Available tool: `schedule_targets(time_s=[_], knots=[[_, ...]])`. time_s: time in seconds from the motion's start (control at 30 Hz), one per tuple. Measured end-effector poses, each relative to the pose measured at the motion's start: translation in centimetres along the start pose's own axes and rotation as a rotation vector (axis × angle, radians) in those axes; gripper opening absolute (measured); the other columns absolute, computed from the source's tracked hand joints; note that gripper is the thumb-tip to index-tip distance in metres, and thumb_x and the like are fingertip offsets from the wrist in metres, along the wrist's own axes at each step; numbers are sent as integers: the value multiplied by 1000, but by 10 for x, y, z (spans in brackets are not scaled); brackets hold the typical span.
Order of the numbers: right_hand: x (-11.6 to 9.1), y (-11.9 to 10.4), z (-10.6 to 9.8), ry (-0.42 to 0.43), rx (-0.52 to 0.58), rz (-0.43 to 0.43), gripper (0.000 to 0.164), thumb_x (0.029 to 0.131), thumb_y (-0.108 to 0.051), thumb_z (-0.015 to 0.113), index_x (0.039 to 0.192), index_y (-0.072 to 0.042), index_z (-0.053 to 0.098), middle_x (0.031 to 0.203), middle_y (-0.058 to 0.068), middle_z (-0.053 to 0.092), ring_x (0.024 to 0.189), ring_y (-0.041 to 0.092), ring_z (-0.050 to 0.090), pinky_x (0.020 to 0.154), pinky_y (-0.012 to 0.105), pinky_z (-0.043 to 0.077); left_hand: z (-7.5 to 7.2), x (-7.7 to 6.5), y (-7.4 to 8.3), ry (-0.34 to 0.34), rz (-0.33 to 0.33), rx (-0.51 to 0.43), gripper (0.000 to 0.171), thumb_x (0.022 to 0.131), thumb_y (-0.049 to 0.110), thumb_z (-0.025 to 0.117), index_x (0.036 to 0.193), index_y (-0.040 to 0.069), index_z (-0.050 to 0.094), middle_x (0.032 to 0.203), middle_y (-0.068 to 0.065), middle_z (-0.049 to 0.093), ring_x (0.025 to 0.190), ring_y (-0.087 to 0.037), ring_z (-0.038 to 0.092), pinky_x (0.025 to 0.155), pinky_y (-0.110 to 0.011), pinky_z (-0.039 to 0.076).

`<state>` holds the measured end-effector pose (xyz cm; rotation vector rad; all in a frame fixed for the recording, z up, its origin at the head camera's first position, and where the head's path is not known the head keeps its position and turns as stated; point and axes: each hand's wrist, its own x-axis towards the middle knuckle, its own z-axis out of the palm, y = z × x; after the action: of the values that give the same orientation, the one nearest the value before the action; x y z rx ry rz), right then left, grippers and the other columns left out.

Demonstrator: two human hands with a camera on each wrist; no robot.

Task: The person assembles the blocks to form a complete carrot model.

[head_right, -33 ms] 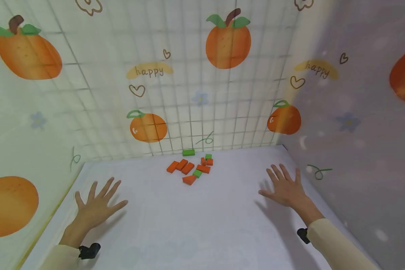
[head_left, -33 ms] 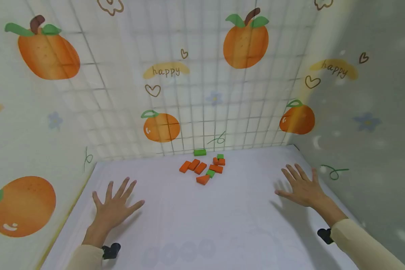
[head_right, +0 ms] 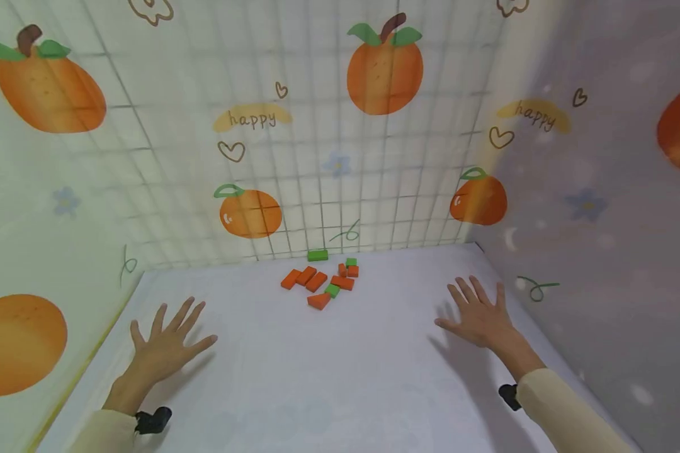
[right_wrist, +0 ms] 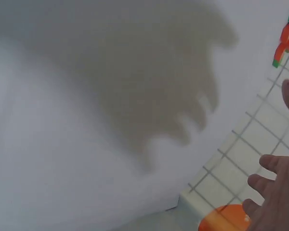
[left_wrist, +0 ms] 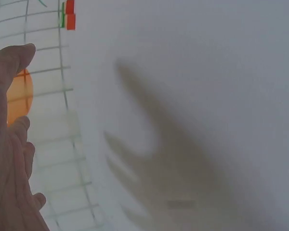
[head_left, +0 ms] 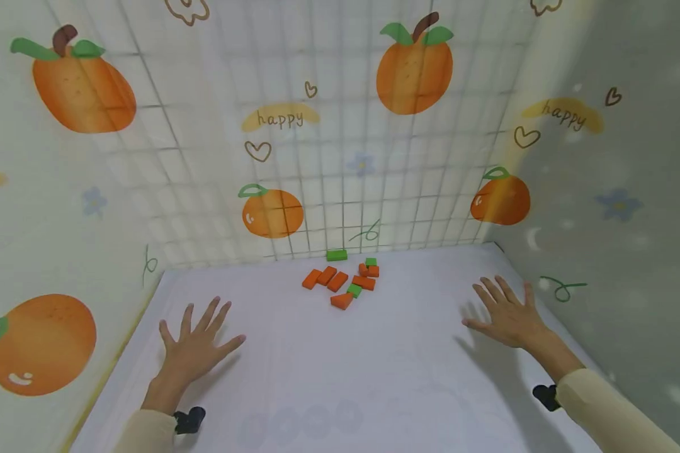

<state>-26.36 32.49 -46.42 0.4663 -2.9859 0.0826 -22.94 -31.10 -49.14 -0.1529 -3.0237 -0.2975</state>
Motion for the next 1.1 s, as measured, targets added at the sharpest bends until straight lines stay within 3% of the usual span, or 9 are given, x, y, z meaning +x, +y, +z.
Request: schedule_targets(time_s=[0.1,0.2,0.37,0.5,0.63,0.8,0.9,1.1], knots=[[5,-8,-4,21,18,-36,89,92,-67,55,152,-3,37,156,21,33,144,43,21,105,76,1,-5,1,5,14,1,-9,93,89,80,42,162,29,15,168,-4,8,147,-50,-2,97,-75,-23],[14,-24,0,67,54,-70,81,93,-59,61,148,-3,43,151,19,41,140,41,30,103,73,13,-1,25,14,35,31,-46,87,92,70,51,161,25,22,166,-7,17,145,-48,9,102,-77,-7],[44,-69,9,145,156,-122,65,89,-42,74,137,-3,57,138,17,56,127,38,47,95,67,31,8,91,37,22,107,-130,72,95,40,67,156,19,35,157,-12,36,137,-46,28,101,-71,17],[74,-109,16,175,242,-141,54,88,-35,76,132,-6,62,131,13,60,122,34,51,93,63,34,20,149,62,-90,198,-180,71,94,30,71,155,21,37,156,-11,39,136,-43,32,102,-69,23],[94,-134,21,195,293,-142,45,89,-28,76,128,-7,65,127,9,63,120,31,51,92,60,34,30,187,80,-185,246,-194,72,91,25,76,154,24,40,157,-6,39,136,-38,33,104,-67,26],[103,-142,31,175,307,-126,39,88,-20,73,125,-8,66,125,5,64,120,28,51,94,59,33,38,209,94,-279,267,-154,71,87,20,80,150,23,48,154,-2,44,132,-33,38,104,-62,29],[112,-145,33,152,307,-125,38,89,-19,72,125,-8,67,125,5,64,121,28,50,94,58,32,41,217,96,-294,269,-144,65,86,22,80,146,21,54,150,-3,49,129,-33,40,102,-60,30],[127,-152,29,142,322,-138,38,90,-21,71,126,-8,67,126,7,64,122,30,51,94,58,32,50,199,93,-226,229,-208,54,77,35,85,125,19,65,135,-5,58,122,-32,44,101,-57,33]])
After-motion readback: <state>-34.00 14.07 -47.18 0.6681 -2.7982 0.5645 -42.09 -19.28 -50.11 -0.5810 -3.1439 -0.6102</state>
